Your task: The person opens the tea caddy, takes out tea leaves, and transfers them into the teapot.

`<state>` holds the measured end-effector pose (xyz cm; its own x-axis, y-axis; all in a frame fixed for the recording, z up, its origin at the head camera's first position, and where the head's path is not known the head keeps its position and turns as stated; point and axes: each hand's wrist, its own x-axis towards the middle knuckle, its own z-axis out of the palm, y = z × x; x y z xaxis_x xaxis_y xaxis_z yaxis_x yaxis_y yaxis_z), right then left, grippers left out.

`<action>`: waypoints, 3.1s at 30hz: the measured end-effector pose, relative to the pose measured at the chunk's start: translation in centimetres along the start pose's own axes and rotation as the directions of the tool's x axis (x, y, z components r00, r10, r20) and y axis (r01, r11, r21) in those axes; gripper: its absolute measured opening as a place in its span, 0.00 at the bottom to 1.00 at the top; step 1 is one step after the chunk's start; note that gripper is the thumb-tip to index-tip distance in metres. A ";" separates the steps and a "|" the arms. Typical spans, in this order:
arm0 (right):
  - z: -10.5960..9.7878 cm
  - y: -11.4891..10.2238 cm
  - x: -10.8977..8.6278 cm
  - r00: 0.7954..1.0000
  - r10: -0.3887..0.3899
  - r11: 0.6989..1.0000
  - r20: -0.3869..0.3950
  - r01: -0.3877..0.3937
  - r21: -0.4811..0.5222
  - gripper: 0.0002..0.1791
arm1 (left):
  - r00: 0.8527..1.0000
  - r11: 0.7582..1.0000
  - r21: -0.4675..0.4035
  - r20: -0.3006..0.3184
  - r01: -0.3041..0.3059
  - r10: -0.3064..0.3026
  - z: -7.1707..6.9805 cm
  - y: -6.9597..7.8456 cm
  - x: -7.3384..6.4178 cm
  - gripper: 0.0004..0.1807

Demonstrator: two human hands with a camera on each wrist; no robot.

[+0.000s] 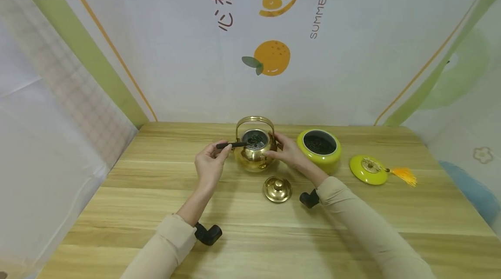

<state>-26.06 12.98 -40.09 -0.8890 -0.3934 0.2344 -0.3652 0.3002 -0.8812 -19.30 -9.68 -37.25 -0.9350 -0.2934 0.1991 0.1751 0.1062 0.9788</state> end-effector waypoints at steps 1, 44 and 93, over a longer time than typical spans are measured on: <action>0.0 0.0 0.0 1.000 -0.005 1.000 0.000 0.005 -0.001 0.41 | 1.000 1.000 -0.006 -0.003 -0.006 0.006 0.1 -0.1 0.0 0.12; -0.2 -3.7 -1.4 0.997 0.073 0.996 0.033 -0.074 0.040 0.40 | 0.993 0.992 0.065 -0.033 -0.111 0.113 2.6 0.1 1.2 0.11; -1.1 -1.2 -2.2 0.998 0.046 0.998 -0.037 -0.047 -0.036 0.42 | 0.995 0.989 -0.117 -0.045 -0.092 0.087 -1.0 2.0 -0.2 0.12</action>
<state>-23.97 14.38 -39.06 -0.9143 -0.3469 0.2090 -0.3327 0.3493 -0.8759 -18.46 -10.39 -35.25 -0.9013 -0.3255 0.2859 0.2954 0.0210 0.9552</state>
